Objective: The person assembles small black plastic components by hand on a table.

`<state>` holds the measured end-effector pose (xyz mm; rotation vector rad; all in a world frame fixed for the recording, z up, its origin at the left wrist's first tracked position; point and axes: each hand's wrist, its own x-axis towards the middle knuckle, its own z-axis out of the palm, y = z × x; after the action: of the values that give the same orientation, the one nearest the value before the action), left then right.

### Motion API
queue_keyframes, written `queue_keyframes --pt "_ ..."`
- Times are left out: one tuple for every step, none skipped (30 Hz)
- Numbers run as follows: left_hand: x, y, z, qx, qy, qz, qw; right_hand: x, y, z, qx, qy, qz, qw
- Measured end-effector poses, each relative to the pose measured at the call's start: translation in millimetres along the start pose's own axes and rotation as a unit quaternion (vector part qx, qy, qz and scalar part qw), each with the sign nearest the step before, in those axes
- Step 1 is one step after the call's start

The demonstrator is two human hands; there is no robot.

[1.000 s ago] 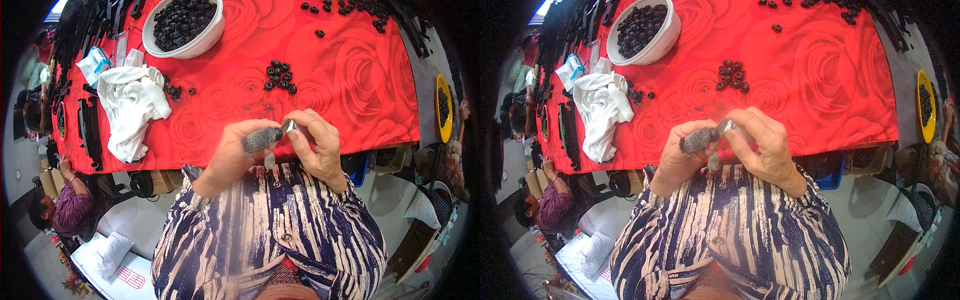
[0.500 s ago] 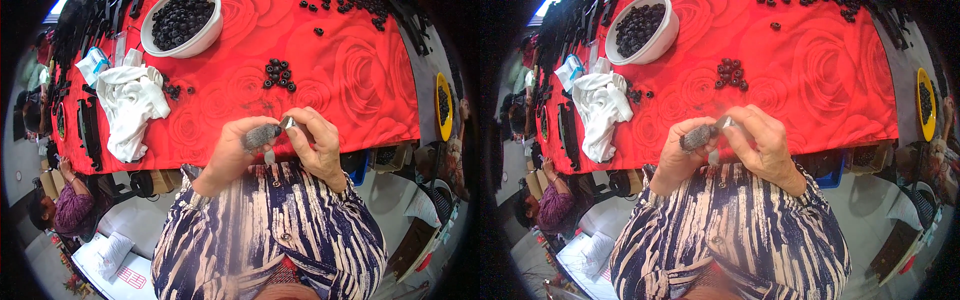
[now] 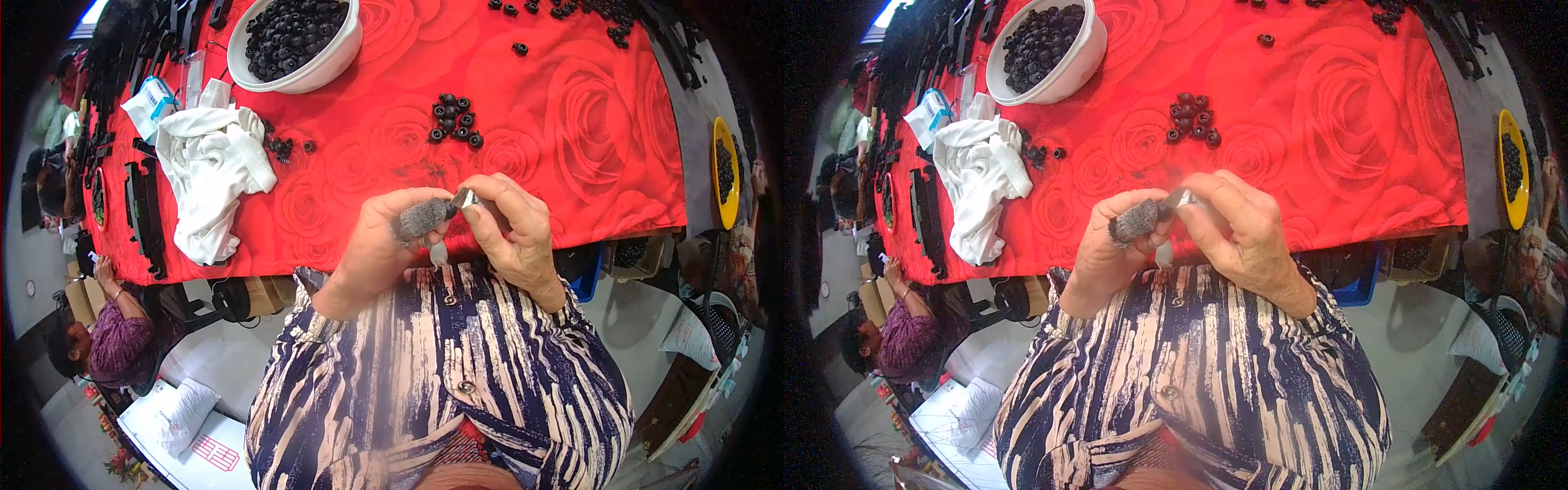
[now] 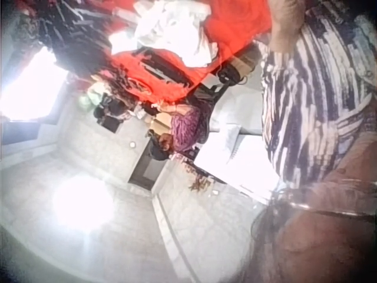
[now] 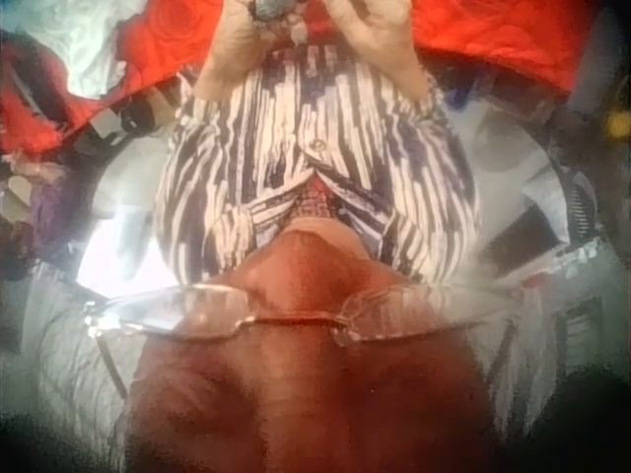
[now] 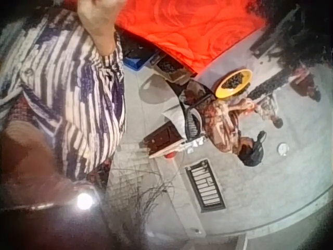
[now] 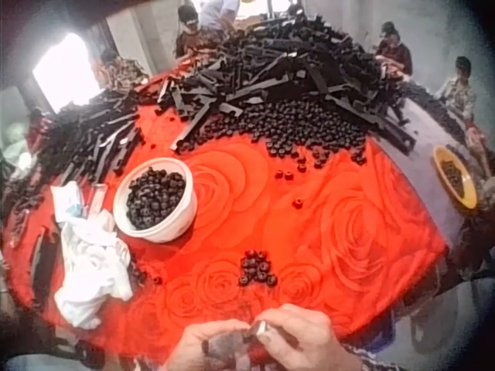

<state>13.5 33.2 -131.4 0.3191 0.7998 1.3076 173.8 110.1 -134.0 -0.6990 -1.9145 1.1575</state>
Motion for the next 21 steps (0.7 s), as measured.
queue_keyframes --pt "0 0 0 -0.004 -0.003 0.000 1.000 0 0 0 0.000 0.000 -0.001 1.000" --pt "0 0 -1 -0.004 -0.003 0.000 1.000 0 0 0 0.001 0.000 0.005 1.000" --pt "0 0 -3 -0.009 -0.004 -0.002 1.000 0 0 0 0.002 0.000 0.010 1.000" --pt "1 0 -3 -0.013 -0.006 -0.004 1.000 0 0 1 0.002 0.000 0.010 1.000" --pt "1 0 -3 -0.013 -0.005 -0.004 1.000 0 1 1 0.008 0.002 0.009 1.000" --pt "1 -1 -3 -0.021 -0.007 -0.004 1.000 0 1 2 0.014 0.004 0.008 1.000" --pt "1 -1 -3 -0.030 -0.009 -0.005 0.999 0 1 1 0.015 0.003 0.008 1.000" --pt "1 0 -2 -0.030 -0.009 -0.005 0.999 0 1 1 0.012 0.000 0.009 1.000" --pt "2 1 1 -0.023 0.010 -0.015 1.000 0 2 0 0.008 -0.003 0.011 1.000" --pt "2 1 2 -0.016 0.030 -0.024 0.999 1 2 0 0.008 -0.003 0.011 1.000" --pt "2 1 2 -0.017 0.030 -0.024 0.999 1 3 0 0.012 -0.001 0.005 1.000" --pt "2 1 1 -0.015 0.018 -0.018 1.000 2 4 0 0.017 0.000 -0.002 1.000" --pt "2 1 1 -0.013 0.005 -0.013 1.000 1 5 0 0.017 -0.001 -0.002 1.000" --pt "2 1 -1 -0.014 0.005 -0.013 1.000 1 6 0 0.019 -0.006 0.000 1.000" --pt "3 1 -2 -0.018 0.009 -0.029 0.999 1 7 -1 0.022 -0.011 0.001 1.000" --pt "3 1 -3 -0.023 0.013 -0.046 0.999 2 8 -2 0.022 -0.012 0.001 1.000" --pt "3 0 -3 -0.024 0.013 -0.046 0.999 2 9 -3 0.020 -0.022 -0.003 1.000" --pt "3 0 -4 -0.026 0.015 -0.050 0.998 3 11 -3 0.019 -0.033 -0.007 0.999" --pt "3 -1 -4 -0.027 0.017 -0.054 0.998 3 12 -4 0.019 -0.033 -0.006 0.999" --pt "4 -2 -8 -0.028 0.018 -0.055 0.998 3 15 -4 0.019 -0.040 -0.011 0.999" --pt "5 -3 -15 -0.065 -0.024 -0.059 0.996 2 16 -4 0.020 -0.047 -0.016 0.999"
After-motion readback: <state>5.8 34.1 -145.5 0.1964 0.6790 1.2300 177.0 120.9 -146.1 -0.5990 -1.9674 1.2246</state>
